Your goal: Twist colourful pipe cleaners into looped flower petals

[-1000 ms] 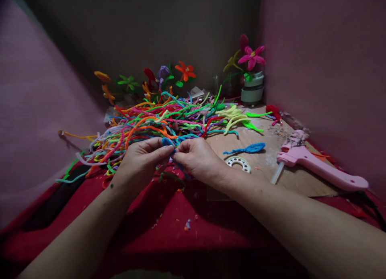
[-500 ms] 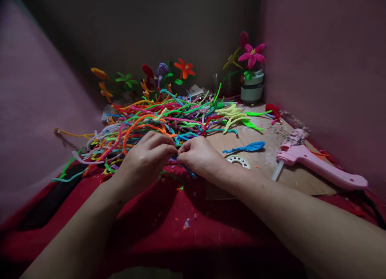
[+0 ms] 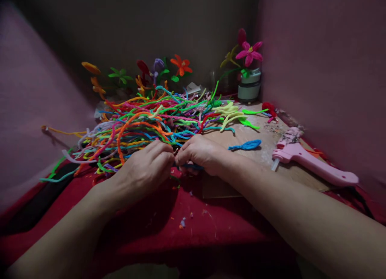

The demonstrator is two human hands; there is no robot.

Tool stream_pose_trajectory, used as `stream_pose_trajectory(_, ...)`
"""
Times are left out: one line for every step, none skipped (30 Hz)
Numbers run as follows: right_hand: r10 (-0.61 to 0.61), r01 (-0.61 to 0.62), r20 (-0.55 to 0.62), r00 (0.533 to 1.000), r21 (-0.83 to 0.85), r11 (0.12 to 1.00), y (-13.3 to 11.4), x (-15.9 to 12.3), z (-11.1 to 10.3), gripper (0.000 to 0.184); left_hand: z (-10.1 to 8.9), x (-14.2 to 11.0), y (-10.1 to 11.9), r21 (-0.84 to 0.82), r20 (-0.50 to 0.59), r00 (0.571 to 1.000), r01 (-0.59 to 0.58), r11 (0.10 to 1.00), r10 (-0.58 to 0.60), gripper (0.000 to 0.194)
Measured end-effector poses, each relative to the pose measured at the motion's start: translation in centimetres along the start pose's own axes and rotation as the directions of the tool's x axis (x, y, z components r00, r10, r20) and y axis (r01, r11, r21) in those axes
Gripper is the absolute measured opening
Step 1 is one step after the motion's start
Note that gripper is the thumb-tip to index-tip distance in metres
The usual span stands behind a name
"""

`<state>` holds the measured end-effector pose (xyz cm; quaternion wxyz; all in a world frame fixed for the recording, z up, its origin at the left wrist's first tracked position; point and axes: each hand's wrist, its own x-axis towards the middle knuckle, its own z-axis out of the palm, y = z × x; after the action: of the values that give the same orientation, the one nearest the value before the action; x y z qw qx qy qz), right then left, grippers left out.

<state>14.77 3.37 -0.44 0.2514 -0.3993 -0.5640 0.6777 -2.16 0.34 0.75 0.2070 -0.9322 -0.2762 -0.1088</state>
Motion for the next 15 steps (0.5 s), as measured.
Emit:
stream_pose_trajectory(-0.003, 0.003, 0.005, 1.000, -0.002, 1.000, -0.03, 0.00, -0.08, 0.004, 0.22, -0.03, -0.13, -0.054, -0.016, 0.999, 0.043, 0.998, -0.044, 0.018)
stream_pose_trajectory(-0.008, 0.008, 0.002, 1.000, -0.004, 1.000, -0.06, 0.01, -0.13, 0.004, 0.43, -0.02, -0.19, -0.103, -0.026, 0.996, 0.087, 0.991, -0.090, 0.017)
stream_pose_trajectory(-0.014, 0.014, -0.004, 1.000, -0.008, 1.000, -0.10, 0.01, -0.16, 0.005, 0.61, 0.02, -0.19, -0.143, -0.041, 0.991, 0.124, 0.982, -0.131, 0.016)
stream_pose_trajectory(-0.022, 0.022, -0.010, 1.000, -0.012, 1.000, -0.13, 0.01, -0.17, 0.005, 0.76, 0.08, -0.13, -0.175, -0.053, 0.985, 0.154, 0.972, -0.166, 0.015)
stream_pose_trajectory(-0.032, 0.032, -0.015, 0.999, -0.017, 0.999, -0.17, -0.01, -0.15, 0.006, 0.88, 0.15, -0.03, -0.201, -0.065, 0.978, 0.182, 0.963, -0.198, 0.014)
stream_pose_trajectory(-0.042, 0.041, -0.021, 0.999, -0.022, 0.999, -0.21, -0.04, -0.11, 0.006, 0.95, 0.22, 0.09, -0.224, -0.075, 0.970, 0.210, 0.952, -0.231, 0.013)
stream_pose_trajectory(-0.052, 0.051, -0.027, 0.998, -0.027, 0.998, -0.26, -0.09, -0.04, 0.005, 0.98, 0.29, 0.20, -0.244, -0.085, 0.961, 0.235, 0.941, -0.262, 0.011)
stream_pose_trajectory(-0.064, 0.063, -0.033, 0.997, -0.035, 0.997, -0.31, -0.15, 0.05, 0.005, 0.95, 0.34, 0.27, -0.260, -0.095, 0.953, 0.254, 0.931, -0.287, 0.009)
stream_pose_trajectory(-0.076, 0.074, -0.041, 0.996, -0.045, 0.996, -0.37, -0.23, 0.17, 0.005, 0.88, 0.36, 0.28, -0.274, -0.099, 0.947, 0.270, 0.923, -0.306, 0.008)
stream_pose_trajectory(-0.084, 0.081, -0.050, 0.995, -0.057, 0.995, -0.43, -0.32, 0.30, 0.005, 0.77, 0.36, 0.24, -0.288, -0.094, 0.944, 0.279, 0.916, -0.317, 0.007)
stream_pose_trajectory(-0.086, 0.082, -0.057, 0.995, -0.071, 0.994, -0.47, -0.39, 0.43, 0.006, 0.63, 0.34, 0.14, -0.304, -0.082, 0.945, 0.279, 0.911, -0.316, 0.008)
stream_pose_trajectory(-0.085, 0.080, -0.058, 0.995, -0.084, 0.993, -0.50, -0.45, 0.56, 0.007, 0.47, 0.30, 0.00, -0.323, -0.061, 0.951, 0.268, 0.908, -0.302, 0.009)
stream_pose_trajectory(-0.081, 0.076, -0.058, 0.995, -0.097, 0.992, -0.49, -0.48, 0.67, 0.008, 0.31, 0.24, -0.16, -0.346, -0.037, 0.959, 0.253, 0.903, -0.282, 0.010)
stream_pose_trajectory(-0.077, 0.071, -0.055, 0.996, -0.109, 0.992, -0.46, -0.48, 0.76, 0.008, 0.16, 0.17, -0.33, -0.372, -0.016, 0.965, 0.237, 0.897, -0.262, 0.011)
stream_pose_trajectory(-0.077, 0.071, -0.047, 0.996, -0.119, 0.990, -0.40, -0.47, 0.82, 0.007, 0.04, 0.11, -0.49, -0.398, 0.000, 0.970, 0.222, 0.890, -0.242, 0.011)
